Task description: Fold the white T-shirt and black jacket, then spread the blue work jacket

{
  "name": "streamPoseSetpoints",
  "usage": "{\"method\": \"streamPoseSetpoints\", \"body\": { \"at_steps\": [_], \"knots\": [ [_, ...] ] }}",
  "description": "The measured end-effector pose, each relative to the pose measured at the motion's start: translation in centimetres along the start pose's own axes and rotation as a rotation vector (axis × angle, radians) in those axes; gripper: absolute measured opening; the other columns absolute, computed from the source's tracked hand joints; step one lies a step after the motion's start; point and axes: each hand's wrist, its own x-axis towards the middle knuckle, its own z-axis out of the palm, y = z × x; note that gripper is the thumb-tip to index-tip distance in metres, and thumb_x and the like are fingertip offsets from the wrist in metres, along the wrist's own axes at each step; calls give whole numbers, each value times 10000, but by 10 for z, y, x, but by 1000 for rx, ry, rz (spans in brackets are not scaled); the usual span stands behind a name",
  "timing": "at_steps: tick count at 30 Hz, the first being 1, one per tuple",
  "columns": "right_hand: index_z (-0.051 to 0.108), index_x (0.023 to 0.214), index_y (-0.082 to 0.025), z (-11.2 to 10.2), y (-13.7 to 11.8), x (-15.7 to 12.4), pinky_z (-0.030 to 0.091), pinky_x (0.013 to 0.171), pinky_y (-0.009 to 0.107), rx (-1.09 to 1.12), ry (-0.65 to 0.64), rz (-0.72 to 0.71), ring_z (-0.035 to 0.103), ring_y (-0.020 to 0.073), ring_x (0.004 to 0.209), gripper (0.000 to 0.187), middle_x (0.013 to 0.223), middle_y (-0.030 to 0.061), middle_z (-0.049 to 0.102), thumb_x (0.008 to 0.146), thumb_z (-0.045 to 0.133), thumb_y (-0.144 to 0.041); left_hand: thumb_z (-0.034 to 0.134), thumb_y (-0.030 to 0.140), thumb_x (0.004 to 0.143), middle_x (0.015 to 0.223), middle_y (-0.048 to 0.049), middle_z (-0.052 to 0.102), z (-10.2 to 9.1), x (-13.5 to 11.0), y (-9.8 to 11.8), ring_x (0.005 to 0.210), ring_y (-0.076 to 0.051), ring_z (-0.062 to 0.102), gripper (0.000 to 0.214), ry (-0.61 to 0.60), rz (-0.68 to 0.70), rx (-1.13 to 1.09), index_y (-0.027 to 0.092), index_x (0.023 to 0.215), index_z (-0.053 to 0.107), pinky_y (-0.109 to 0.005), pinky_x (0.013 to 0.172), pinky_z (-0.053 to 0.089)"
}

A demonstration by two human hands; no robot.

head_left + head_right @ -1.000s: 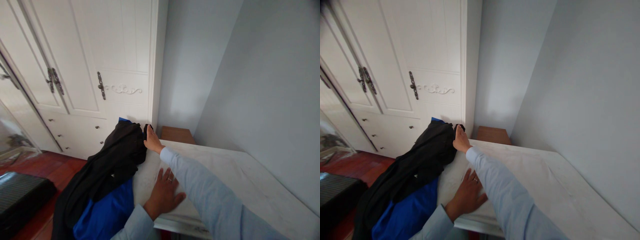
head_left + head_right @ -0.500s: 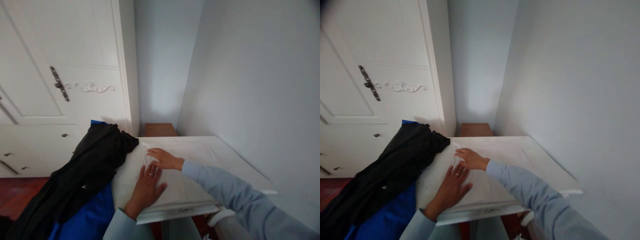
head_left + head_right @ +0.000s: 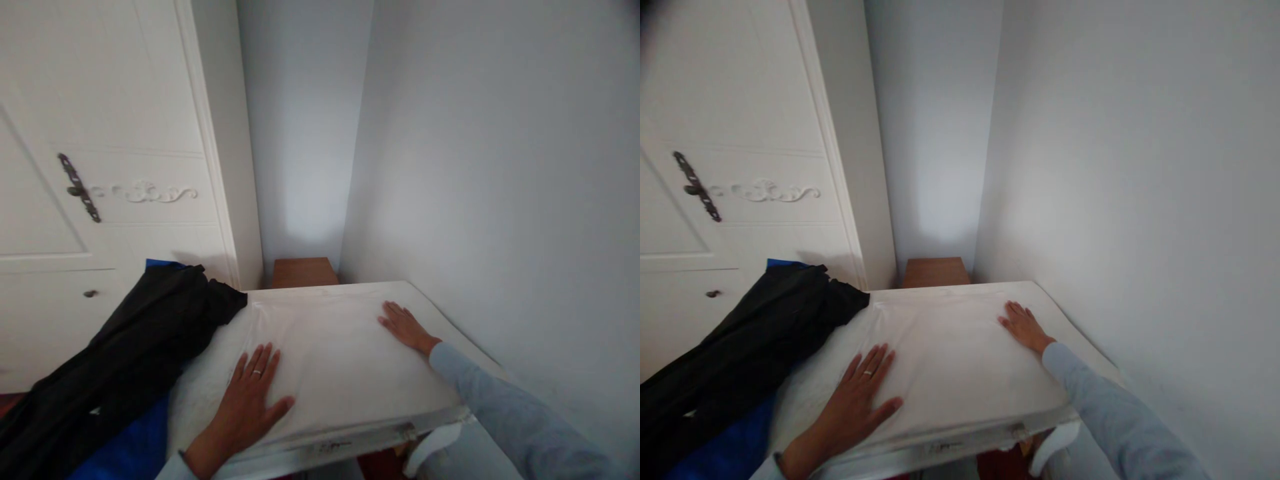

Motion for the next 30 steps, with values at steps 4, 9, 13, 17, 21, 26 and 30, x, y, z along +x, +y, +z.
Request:
{"method": "streamPoseSetpoints", "body": {
  "at_steps": [4, 9, 13, 17, 21, 26, 30],
  "knots": [
    [308, 1578, -132, 2, 12, -1, 220, 1222, 509, 42, 10, -17, 223, 280, 1520, 745, 1635, 140, 238, 1004, 174, -587, 393, 707, 912, 1480, -143, 518, -15, 9, -15, 1357, -292, 524, 782, -138, -179, -74, 151, 1451, 501, -478, 1124, 470],
    [305, 1573, -90, 3, 7, -2, 205, 1230, 493, 13, 26, -18, 217, 275, 1522, 759, 1636, 141, 239, 1007, 161, -574, 359, 642, 949, 1415, -176, 587, -37, 50, -41, 1317, -279, 566, 728, -77, -313, -56, 96, 1394, 541, -428, 1114, 480],
    [284, 1580, -83, 3, 10, 1, 212, 1225, 510, -31, 2, -30, 211, 296, 1521, 753, 1640, 145, 215, 1006, 169, -557, 382, 584, 961, 1514, -179, 479, -32, 87, -51, 1414, -274, 458, 674, -146, -207, -50, 107, 1419, 516, -432, 1181, 393],
    [281, 1585, -98, 5, 25, 1, 235, 1225, 502, -3, -7, -89, 205, 305, 1519, 788, 1635, 150, 224, 991, 185, -607, 361, 546, 974, 1527, -219, 440, -11, 98, -60, 1455, -301, 389, 673, -238, -327, -9, 64, 1424, 493, -483, 1200, 338],
    [286, 1582, -84, 10, 41, 0, 214, 1241, 474, -1, 2, -135, 182, 298, 1523, 826, 1636, 141, 218, 982, 182, -641, 319, 601, 968, 1549, -253, 388, 1, 92, -69, 1473, -322, 352, 772, -246, -378, -21, 12, 1452, 441, -494, 1210, 303],
    [312, 1569, -65, 15, 49, 1, 210, 1247, 422, -3, 49, -152, 197, 272, 1521, 849, 1634, 160, 223, 977, 188, -660, 308, 618, 967, 1563, -235, 378, 1, 88, -72, 1482, -321, 333, 764, -244, -411, -42, 53, 1465, 437, -510, 1211, 277],
    [338, 1546, -22, 19, 49, 2, 245, 1236, 445, -13, 72, -101, 237, 302, 1508, 891, 1616, 208, 251, 962, 208, -682, 282, 641, 964, 1564, -228, 383, -1, 88, -69, 1482, -321, 334, 789, -245, -417, -31, 52, 1465, 438, -493, 1215, 272]
  ]
}}
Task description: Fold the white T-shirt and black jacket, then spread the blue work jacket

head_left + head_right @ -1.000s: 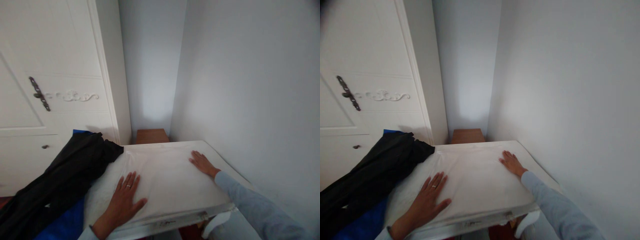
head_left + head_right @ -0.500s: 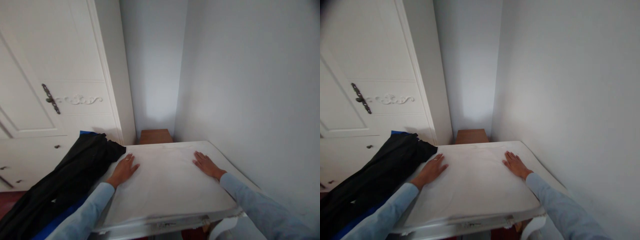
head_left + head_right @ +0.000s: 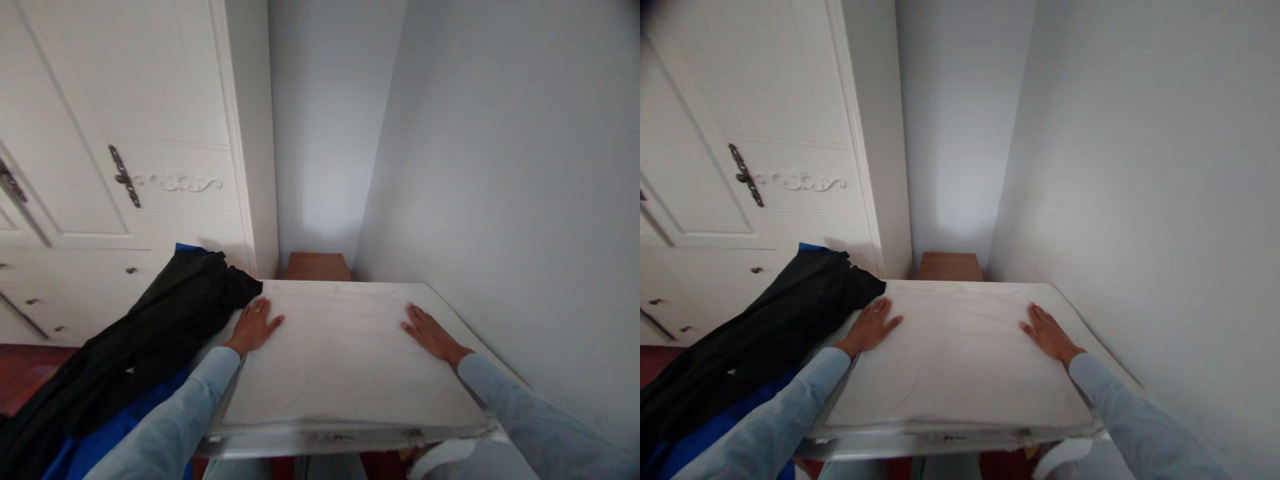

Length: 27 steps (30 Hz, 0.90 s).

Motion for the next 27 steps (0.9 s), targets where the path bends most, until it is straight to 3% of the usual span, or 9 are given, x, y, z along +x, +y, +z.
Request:
{"method": "streamPoseSetpoints", "body": {
  "at_steps": [4, 8, 17, 22, 25, 27],
  "knots": [
    [339, 1511, 64, 4, 1, -3, 236, 1243, 439, -32, 74, 69, 243, 316, 1506, 905, 1591, 262, 277, 964, 220, -647, 270, 624, 973, 1571, -215, 380, 0, -2, 2, 1489, -309, 321, 781, -1, -5, 14, 44, 1471, 430, -478, 1230, 250],
    [471, 1430, 51, 0, -1, -7, 279, 1227, 466, -43, 127, 64, 364, 328, 1457, 801, 1508, 275, 427, 982, 213, -561, 324, 594, 976, 1542, -202, 433, 3, 0, -1, 1466, -300, 367, 709, 62, 7, -4, 73, 1428, 489, -479, 1220, 279],
    [458, 1449, 3, -22, -23, -10, 314, 1193, 482, -117, 31, 129, 401, 313, 1435, 691, 1503, 248, 449, 986, 224, -454, 244, 503, 993, 1465, -182, 538, 6, 7, -9, 1411, -248, 457, 654, 118, -5, -80, 52, 1380, 518, -400, 1202, 329],
    [559, 1347, 2, -40, -38, 1, 395, 1078, 589, -159, 28, 215, 496, 412, 1330, 620, 1429, 315, 498, 969, 339, -438, 278, 493, 982, 1462, -182, 542, 7, 8, -9, 1411, -263, 457, 638, 124, 3, -53, 52, 1367, 532, -418, 1199, 337],
    [510, 1414, -35, -43, -65, 19, 320, 1153, 551, -171, 70, 170, 397, 379, 1418, 605, 1530, 270, 398, 982, 358, -432, 260, 477, 988, 1465, -191, 536, 6, 10, -11, 1411, -270, 457, 647, 124, 9, -71, 34, 1384, 517, -431, 1198, 341],
    [467, 1465, -81, -38, -87, 31, 258, 1213, 471, -136, 95, 32, 317, 313, 1478, 615, 1588, 199, 341, 1005, 335, -467, 251, 436, 992, 1468, -188, 533, 6, 11, -12, 1406, -268, 463, 628, 114, 7, -85, 28, 1391, 513, -428, 1195, 347]
  ]
}}
